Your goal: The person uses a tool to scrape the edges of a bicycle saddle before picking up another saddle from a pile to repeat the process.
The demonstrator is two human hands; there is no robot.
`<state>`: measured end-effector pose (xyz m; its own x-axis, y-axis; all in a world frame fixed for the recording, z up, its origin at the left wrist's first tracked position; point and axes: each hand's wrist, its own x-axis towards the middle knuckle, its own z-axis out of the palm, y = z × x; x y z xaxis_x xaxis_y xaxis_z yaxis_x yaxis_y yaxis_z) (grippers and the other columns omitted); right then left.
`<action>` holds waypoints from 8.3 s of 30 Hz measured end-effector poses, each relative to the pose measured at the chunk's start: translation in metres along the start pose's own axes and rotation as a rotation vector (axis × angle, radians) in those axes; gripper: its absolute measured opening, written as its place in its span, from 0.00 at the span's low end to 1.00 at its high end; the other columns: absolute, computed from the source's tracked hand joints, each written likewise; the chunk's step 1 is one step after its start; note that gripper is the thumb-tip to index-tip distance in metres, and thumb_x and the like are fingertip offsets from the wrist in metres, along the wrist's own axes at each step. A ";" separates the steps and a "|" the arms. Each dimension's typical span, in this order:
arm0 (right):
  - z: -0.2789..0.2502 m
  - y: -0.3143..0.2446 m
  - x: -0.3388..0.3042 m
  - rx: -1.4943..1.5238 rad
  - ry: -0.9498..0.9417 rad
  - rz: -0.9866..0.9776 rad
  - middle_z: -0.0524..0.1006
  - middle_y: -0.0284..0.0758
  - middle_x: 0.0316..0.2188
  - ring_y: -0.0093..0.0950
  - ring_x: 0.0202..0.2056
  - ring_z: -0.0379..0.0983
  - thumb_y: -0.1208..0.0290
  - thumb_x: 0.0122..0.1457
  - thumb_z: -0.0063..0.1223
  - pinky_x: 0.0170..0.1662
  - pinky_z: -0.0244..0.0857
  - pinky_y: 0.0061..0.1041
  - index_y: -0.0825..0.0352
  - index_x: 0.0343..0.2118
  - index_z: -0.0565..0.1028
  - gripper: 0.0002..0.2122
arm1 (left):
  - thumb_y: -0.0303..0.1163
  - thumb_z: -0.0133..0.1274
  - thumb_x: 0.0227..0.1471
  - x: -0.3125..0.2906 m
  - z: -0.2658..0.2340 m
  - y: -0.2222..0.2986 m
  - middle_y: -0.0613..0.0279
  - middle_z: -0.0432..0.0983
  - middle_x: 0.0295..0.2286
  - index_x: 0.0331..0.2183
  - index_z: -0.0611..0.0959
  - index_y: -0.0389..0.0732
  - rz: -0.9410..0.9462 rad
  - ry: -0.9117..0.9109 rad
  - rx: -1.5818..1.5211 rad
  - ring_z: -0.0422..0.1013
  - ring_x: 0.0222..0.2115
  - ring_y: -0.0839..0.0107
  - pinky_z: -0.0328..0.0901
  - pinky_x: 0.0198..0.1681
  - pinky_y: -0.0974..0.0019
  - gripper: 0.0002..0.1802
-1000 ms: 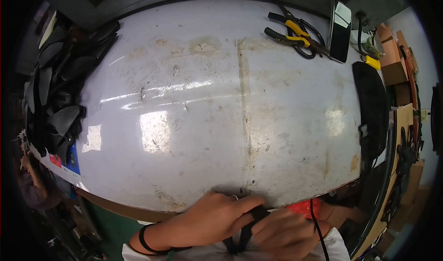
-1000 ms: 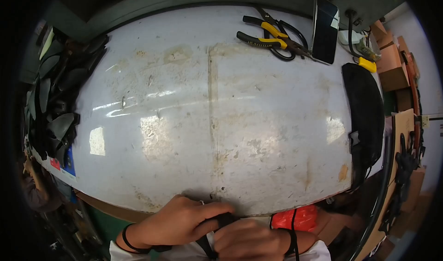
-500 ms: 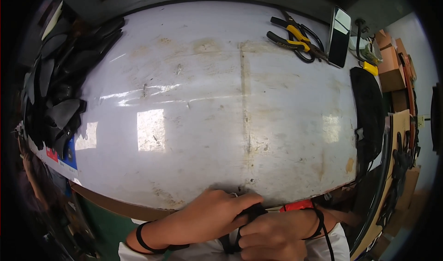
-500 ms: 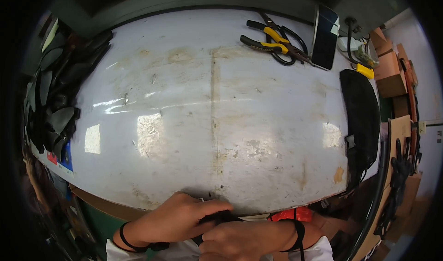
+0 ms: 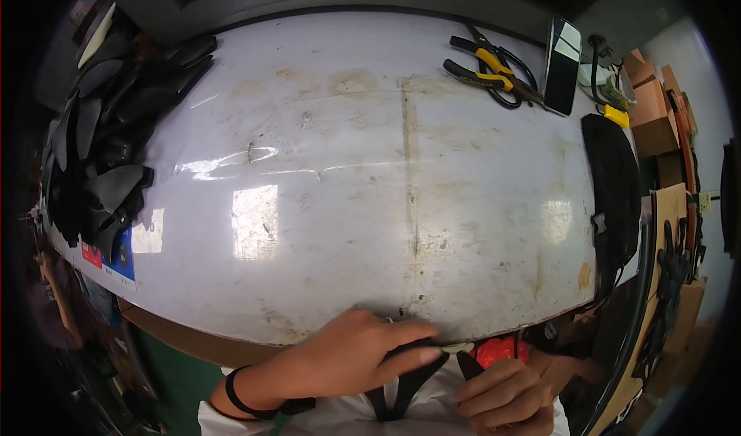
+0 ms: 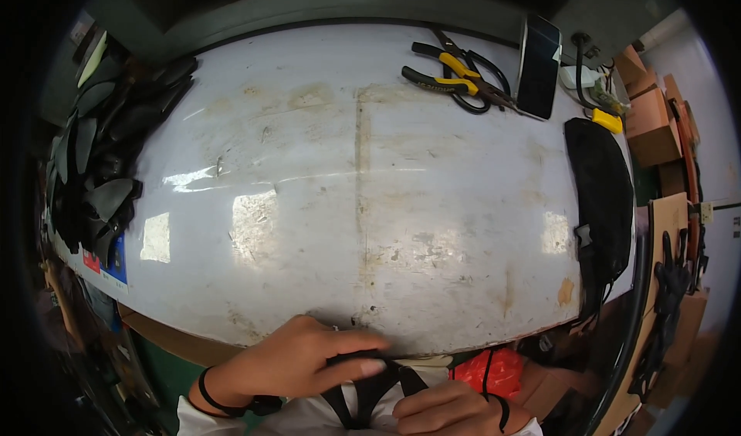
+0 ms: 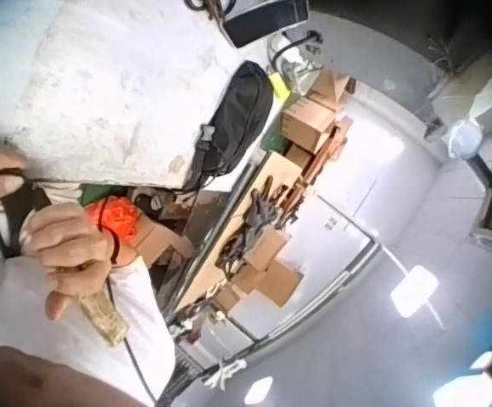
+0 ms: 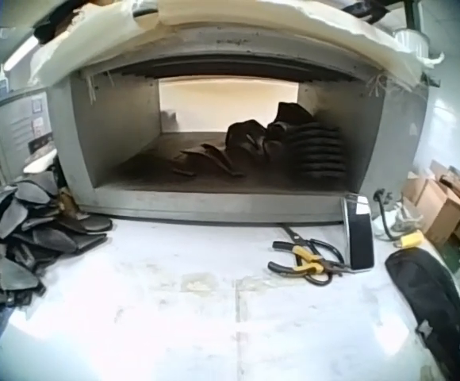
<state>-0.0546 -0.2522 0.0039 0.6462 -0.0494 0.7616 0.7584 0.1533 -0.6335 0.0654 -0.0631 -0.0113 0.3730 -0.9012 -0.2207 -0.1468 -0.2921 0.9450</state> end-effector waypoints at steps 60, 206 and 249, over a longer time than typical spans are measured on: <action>0.034 -0.012 0.097 0.159 -0.609 -0.110 0.73 0.40 0.21 0.34 0.20 0.71 0.71 0.62 0.63 0.25 0.68 0.31 0.75 0.29 0.74 0.12 | 0.28 0.66 0.50 -0.048 0.018 0.031 0.57 0.84 0.35 0.46 0.84 0.35 0.392 0.548 0.204 0.76 0.20 0.66 0.73 0.25 0.65 0.20; 0.016 0.045 -0.012 0.156 -0.021 -0.170 0.77 0.40 0.27 0.39 0.29 0.77 0.79 0.57 0.60 0.35 0.76 0.41 0.74 0.26 0.77 0.05 | 0.27 0.65 0.52 -0.050 -0.024 0.103 0.47 0.82 0.25 0.40 0.85 0.32 -0.380 0.299 0.322 0.81 0.24 0.56 0.72 0.29 0.64 0.13; -0.018 -0.006 -0.050 -0.115 0.400 0.040 0.78 0.40 0.24 0.33 0.20 0.77 0.63 0.64 0.61 0.23 0.75 0.31 0.71 0.39 0.72 0.14 | 0.56 0.68 0.47 -0.009 0.053 0.057 0.73 0.67 0.16 0.19 0.76 0.46 0.184 0.649 1.417 0.65 0.17 0.75 0.58 0.32 0.66 0.26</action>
<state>-0.0893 -0.2686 -0.0328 0.6404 -0.4285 0.6374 0.7219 0.0523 -0.6901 0.0056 -0.0881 0.0316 0.5140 -0.7798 0.3574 -0.8015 -0.5850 -0.1237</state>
